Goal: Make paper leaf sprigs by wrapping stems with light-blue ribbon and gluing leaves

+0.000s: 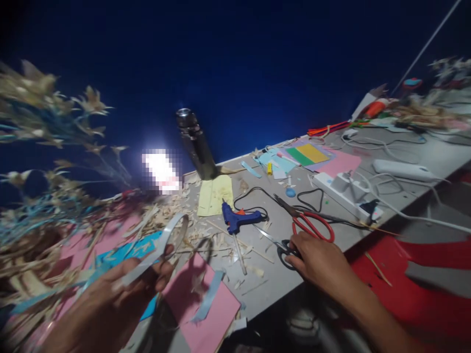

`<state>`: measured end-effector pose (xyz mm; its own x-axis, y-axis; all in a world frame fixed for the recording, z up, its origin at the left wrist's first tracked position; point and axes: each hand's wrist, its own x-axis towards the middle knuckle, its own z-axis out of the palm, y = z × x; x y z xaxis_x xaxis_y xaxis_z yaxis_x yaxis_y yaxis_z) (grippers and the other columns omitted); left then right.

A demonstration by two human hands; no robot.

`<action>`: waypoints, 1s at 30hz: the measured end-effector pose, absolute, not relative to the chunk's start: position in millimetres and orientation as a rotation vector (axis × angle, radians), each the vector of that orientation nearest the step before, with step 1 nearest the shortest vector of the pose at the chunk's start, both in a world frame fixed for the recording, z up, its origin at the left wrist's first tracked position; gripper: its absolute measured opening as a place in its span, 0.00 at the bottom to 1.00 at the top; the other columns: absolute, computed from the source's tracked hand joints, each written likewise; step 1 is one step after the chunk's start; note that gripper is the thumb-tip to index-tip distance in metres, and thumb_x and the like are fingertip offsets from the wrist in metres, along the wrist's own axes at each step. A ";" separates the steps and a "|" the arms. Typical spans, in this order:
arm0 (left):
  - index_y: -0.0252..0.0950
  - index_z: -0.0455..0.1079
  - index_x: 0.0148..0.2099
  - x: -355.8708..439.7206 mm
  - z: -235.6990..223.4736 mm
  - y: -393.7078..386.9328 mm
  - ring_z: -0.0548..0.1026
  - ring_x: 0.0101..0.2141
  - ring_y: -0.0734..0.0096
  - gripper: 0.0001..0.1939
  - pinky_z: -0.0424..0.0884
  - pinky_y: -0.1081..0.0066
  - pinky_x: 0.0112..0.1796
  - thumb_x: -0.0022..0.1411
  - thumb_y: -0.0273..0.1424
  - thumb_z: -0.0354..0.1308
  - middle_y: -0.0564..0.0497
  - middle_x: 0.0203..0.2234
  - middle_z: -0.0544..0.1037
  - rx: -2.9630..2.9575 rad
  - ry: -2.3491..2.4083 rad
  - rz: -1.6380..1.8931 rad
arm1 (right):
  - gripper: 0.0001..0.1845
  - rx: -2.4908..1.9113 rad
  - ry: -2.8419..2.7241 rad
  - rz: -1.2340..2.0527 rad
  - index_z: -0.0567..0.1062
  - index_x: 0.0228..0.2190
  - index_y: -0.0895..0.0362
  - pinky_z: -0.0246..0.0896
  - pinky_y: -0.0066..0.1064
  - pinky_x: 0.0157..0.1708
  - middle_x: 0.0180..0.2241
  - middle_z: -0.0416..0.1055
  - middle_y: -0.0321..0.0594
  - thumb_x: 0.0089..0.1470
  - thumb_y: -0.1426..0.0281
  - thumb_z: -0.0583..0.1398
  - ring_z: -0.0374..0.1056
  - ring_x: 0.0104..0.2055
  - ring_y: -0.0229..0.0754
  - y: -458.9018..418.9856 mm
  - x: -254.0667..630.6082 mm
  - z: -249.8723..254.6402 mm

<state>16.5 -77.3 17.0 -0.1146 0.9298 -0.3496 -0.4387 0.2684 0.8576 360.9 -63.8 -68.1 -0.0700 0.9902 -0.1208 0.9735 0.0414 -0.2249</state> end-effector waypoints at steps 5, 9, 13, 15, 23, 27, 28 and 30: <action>0.34 0.73 0.22 25.1 28.9 -75.8 0.81 0.32 0.56 0.11 0.79 0.62 0.34 0.45 0.29 0.73 0.43 0.30 0.82 0.511 1.037 1.262 | 0.13 -1.863 -1.910 0.915 0.76 0.32 0.55 0.60 0.33 0.28 0.28 0.76 0.42 0.55 0.57 0.62 0.71 0.28 0.46 -67.1 382.6 -70.2; 0.34 0.74 0.22 25.8 29.4 -73.4 0.81 0.36 0.51 0.12 0.80 0.58 0.37 0.43 0.31 0.75 0.42 0.30 0.82 0.491 0.984 1.244 | 0.27 -1.540 -1.372 1.554 0.77 0.39 0.59 0.61 0.28 0.24 0.32 0.78 0.47 0.50 0.48 0.66 0.71 0.28 0.43 -77.8 374.8 -71.6; 0.33 0.73 0.24 34.8 24.2 -70.7 0.81 0.44 0.47 0.11 0.79 0.55 0.43 0.44 0.28 0.74 0.40 0.42 0.82 0.442 0.945 1.200 | 0.26 -1.207 -1.190 1.956 0.77 0.31 0.60 0.59 0.24 0.26 0.27 0.74 0.40 0.42 0.51 0.73 0.68 0.27 0.36 -86.5 317.9 -68.9; 0.33 0.73 0.25 38.9 21.5 -69.3 0.79 0.48 0.44 0.10 0.78 0.54 0.46 0.46 0.26 0.73 0.41 0.47 0.80 0.407 0.920 1.169 | 0.25 -1.109 -1.154 2.139 0.74 0.24 0.60 0.58 0.23 0.24 0.23 0.72 0.36 0.37 0.53 0.74 0.65 0.23 0.34 -86.6 286.4 -65.9; 0.35 0.75 0.27 48.3 17.6 -72.3 0.77 0.54 0.42 0.05 0.68 0.49 0.58 0.49 0.26 0.69 0.43 0.42 0.82 0.324 0.820 1.105 | 0.18 -1.033 -1.039 2.196 0.73 0.21 0.59 0.48 0.19 0.17 0.17 0.69 0.32 0.36 0.63 0.74 0.59 0.18 0.29 -79.2 249.0 -63.9; 0.35 0.75 0.27 54.5 15.8 -72.4 0.77 0.54 0.41 0.04 0.67 0.49 0.59 0.49 0.27 0.68 0.44 0.35 0.82 0.346 0.765 1.078 | 0.18 -1.008 -1.010 2.158 0.71 0.19 0.59 0.48 0.20 0.17 0.16 0.65 0.28 0.32 0.66 0.74 0.56 0.17 0.28 -80.2 248.5 -70.4; 0.35 0.75 0.27 55.5 15.1 -71.9 0.76 0.54 0.41 0.05 0.67 0.49 0.59 0.49 0.27 0.68 0.44 0.34 0.82 0.347 0.748 1.071 | 0.19 -1.006 -0.995 2.148 0.70 0.18 0.59 0.47 0.20 0.18 0.15 0.63 0.28 0.31 0.65 0.74 0.55 0.17 0.28 -81.5 247.7 -71.9; 0.34 0.75 0.26 56.5 13.6 -71.2 0.76 0.54 0.41 0.05 0.69 0.50 0.58 0.49 0.28 0.68 0.43 0.34 0.81 0.351 0.716 1.056 | 0.22 -0.995 -0.985 2.115 0.69 0.18 0.58 0.48 0.21 0.18 0.15 0.61 0.27 0.32 0.61 0.75 0.54 0.17 0.28 -84.2 247.2 -74.2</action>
